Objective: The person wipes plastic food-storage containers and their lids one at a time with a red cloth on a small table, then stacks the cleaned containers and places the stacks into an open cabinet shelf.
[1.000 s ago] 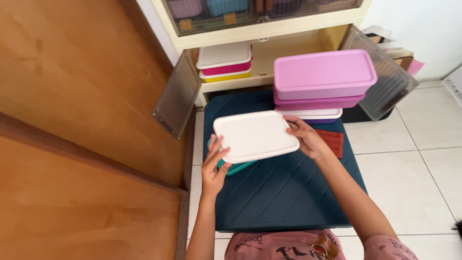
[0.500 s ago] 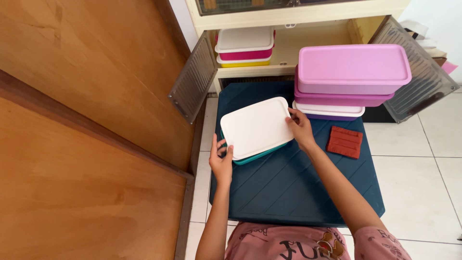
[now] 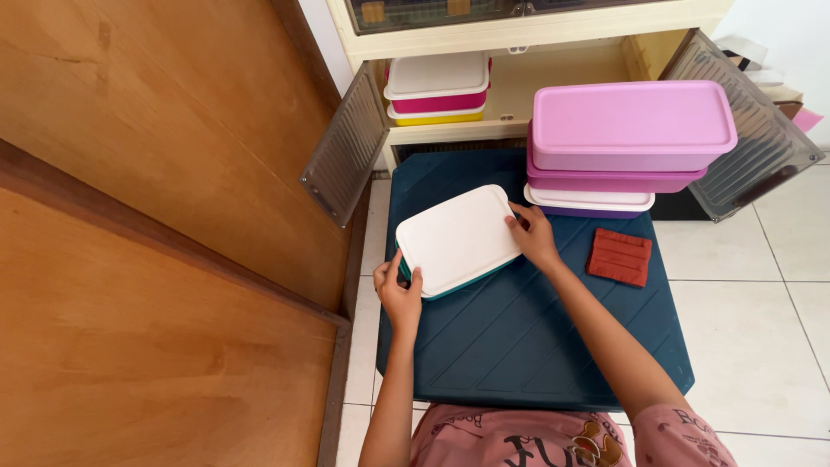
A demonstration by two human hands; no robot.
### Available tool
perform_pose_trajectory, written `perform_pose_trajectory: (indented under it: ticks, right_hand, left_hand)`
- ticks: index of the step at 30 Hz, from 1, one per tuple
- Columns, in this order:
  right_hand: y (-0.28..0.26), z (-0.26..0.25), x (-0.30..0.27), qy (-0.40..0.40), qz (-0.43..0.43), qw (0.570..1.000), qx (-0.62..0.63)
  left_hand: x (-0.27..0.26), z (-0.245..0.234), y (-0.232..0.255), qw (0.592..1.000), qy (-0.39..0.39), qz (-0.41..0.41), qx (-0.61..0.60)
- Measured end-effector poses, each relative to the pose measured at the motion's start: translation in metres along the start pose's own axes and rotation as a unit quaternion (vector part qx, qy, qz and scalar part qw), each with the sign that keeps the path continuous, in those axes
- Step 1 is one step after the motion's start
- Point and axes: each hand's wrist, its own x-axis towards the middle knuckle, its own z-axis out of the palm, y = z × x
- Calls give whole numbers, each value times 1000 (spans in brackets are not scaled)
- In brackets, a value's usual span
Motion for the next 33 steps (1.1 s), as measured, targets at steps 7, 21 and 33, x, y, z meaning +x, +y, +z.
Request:
perform_pose_trajectory:
  ticks: [7, 21, 33]
  right_hand:
    - [-14, -1, -2, -13, 6, 1000, 2]
    - [-23, 8, -4, 5, -4, 1000, 10]
    - [-2, 3, -16, -75, 82, 989, 97]
  left_hand:
    - [2, -1, -1, 998, -8, -25, -62]
    - [4, -3, 9, 988, -7, -88, -127]
    - [-3, 10, -6, 994, 0, -57, -90]
